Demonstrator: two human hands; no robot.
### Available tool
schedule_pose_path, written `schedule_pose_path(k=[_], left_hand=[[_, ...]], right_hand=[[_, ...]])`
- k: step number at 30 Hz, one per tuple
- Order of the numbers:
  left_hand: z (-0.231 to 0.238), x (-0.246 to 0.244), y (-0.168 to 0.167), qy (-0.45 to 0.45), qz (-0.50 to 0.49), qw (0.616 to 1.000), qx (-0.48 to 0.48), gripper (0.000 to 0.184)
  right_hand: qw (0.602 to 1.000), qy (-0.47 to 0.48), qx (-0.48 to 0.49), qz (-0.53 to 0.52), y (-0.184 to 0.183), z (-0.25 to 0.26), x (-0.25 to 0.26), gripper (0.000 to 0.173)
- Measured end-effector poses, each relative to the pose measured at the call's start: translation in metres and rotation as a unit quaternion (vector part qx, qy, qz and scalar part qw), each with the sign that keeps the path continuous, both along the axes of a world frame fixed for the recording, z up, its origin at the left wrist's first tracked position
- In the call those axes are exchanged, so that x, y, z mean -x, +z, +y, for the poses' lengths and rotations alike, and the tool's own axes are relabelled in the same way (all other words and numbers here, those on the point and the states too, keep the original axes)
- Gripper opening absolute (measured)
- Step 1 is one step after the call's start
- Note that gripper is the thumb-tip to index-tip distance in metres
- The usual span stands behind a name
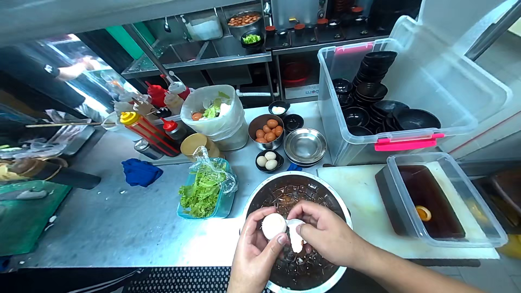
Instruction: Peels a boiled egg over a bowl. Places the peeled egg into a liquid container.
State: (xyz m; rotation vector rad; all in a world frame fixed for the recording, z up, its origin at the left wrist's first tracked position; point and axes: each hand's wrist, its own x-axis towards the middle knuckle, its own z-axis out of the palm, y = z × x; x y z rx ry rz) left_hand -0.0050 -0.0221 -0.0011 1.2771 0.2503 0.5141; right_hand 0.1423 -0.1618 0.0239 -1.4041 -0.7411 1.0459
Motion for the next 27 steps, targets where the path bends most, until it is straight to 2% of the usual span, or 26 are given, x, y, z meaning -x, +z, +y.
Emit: schedule_pose_path(k=[9,15,19,22,27], left_hand=[[-0.0021,0.0018,-0.0005,0.004,0.001,1.000,-0.005,0.042],[-0.0021,0.0005,-0.0011,0.002,-0.003,1.000,-0.010,0.058],[-0.0029,0.0016,0.0004,0.003,0.012,1.000,-0.008,0.048],[-0.0005,0.0023,-0.0018,-0.009,0.003,1.000,-0.003,0.046],[-0.0002,0.0009,0.0008,-0.010,0.012,0.999,0.028,0.069]], right_hand=[[1.000,0.004,-0.004,0.004,-0.0014,-0.0004,0.0006,0.016],[1.000,0.002,-0.002,0.002,-0.0006,-0.0006,0.0011,0.014],[1.000,0.003,-0.005,-0.007,-0.0013,0.0002,0.0020,0.013],[1.000,0.002,-0.006,-0.011,-0.0019,0.0005,0.0018,0.013],[1.000,-0.009,-0.020,-0.019,-0.0047,0.0017,0.0024,0.012]])
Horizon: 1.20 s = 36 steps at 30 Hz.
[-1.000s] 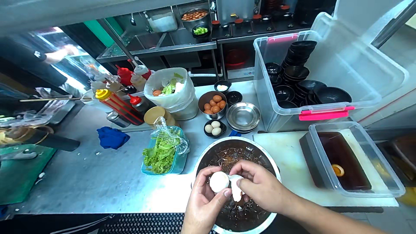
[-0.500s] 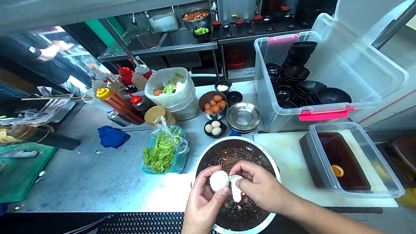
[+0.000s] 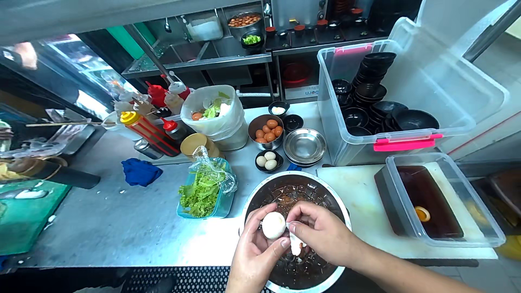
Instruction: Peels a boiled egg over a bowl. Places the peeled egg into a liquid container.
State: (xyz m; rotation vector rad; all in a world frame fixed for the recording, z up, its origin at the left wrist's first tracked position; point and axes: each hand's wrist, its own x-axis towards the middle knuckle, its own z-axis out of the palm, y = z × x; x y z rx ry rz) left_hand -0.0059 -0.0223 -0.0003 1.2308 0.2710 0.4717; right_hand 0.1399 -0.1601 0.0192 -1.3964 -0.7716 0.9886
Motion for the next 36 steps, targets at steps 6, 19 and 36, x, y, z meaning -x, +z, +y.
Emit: schedule_pose_path(k=[6,19,36], left_hand=[[0.007,0.001,0.000,-0.034,0.003,0.999,0.039,0.069],[0.009,-0.002,-0.001,-0.005,-0.005,0.999,0.049,0.068],[-0.009,-0.004,-0.002,0.041,0.036,0.993,-0.108,0.060]], right_hand=[[1.000,-0.001,-0.007,0.009,0.001,0.000,-0.003,0.012],[0.995,-0.024,0.012,0.093,0.001,0.001,-0.002,0.020],[0.998,0.037,0.033,0.035,0.004,0.000,-0.007,0.026]])
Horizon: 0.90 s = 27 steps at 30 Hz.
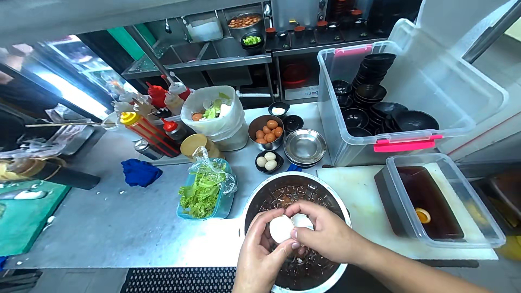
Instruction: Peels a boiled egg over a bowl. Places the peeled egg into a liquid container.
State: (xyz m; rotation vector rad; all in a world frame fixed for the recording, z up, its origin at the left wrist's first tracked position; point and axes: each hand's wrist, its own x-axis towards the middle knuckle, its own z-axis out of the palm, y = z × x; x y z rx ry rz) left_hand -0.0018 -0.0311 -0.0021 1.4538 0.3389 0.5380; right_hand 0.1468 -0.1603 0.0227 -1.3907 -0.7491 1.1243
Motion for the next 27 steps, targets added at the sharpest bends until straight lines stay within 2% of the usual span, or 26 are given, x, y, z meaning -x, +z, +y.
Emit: schedule_pose_path(k=[8,11,16,21,27], left_hand=[[-0.0010,0.0008,-0.0008,-0.005,-0.016,1.000,-0.008,0.058],[-0.0011,0.0016,0.0008,-0.014,-0.016,1.000,-0.005,0.062],[-0.0002,0.0011,0.0034,-0.032,-0.006,0.999,-0.002,0.069],[-0.0031,0.0007,-0.0005,0.005,0.042,0.997,-0.060,0.062],[-0.0027,0.0028,-0.0012,0.000,0.056,0.995,-0.083,0.060]], right_hand=[[0.999,-0.031,0.007,-0.009,-0.0020,0.0001,0.0023,0.026],[0.998,-0.049,0.033,-0.012,-0.0031,0.0013,0.0024,0.022],[0.999,-0.048,0.011,0.024,-0.0060,-0.0001,0.0034,0.020],[0.998,0.006,0.011,-0.062,-0.0103,0.0004,0.0047,0.036],[0.999,-0.004,0.019,-0.027,-0.0072,-0.0013,0.0032,0.026]])
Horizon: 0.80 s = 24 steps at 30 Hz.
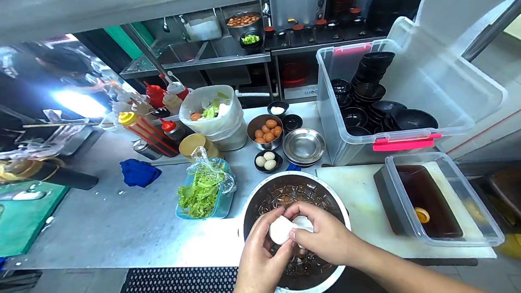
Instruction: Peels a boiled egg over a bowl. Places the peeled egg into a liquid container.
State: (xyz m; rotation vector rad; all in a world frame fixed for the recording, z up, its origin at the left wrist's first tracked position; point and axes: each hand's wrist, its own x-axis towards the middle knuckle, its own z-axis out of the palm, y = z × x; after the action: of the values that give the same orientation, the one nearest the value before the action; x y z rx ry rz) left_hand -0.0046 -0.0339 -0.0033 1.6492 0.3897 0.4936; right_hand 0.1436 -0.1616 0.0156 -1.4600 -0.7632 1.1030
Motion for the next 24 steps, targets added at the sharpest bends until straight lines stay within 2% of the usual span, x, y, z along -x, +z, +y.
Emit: schedule_pose_path(k=[4,8,12,16,24], left_hand=[[0.000,0.000,-0.002,-0.003,-0.012,1.000,-0.011,0.061],[-0.001,0.000,-0.006,0.001,-0.008,0.999,-0.051,0.058],[-0.001,0.001,-0.004,0.003,-0.012,0.999,-0.039,0.058],[-0.002,0.001,-0.004,0.000,-0.015,1.000,-0.023,0.059],[-0.002,0.000,-0.001,-0.020,-0.047,0.998,0.022,0.068]], right_hand=[[1.000,-0.024,0.008,-0.015,0.001,0.001,0.001,0.023],[0.994,-0.048,0.011,-0.097,-0.002,0.003,0.008,0.023],[0.987,-0.062,-0.017,-0.149,-0.008,0.003,0.011,0.022],[0.987,-0.056,0.006,-0.147,-0.007,0.004,0.010,0.024],[0.995,-0.058,0.038,-0.065,0.001,0.005,0.007,0.021]])
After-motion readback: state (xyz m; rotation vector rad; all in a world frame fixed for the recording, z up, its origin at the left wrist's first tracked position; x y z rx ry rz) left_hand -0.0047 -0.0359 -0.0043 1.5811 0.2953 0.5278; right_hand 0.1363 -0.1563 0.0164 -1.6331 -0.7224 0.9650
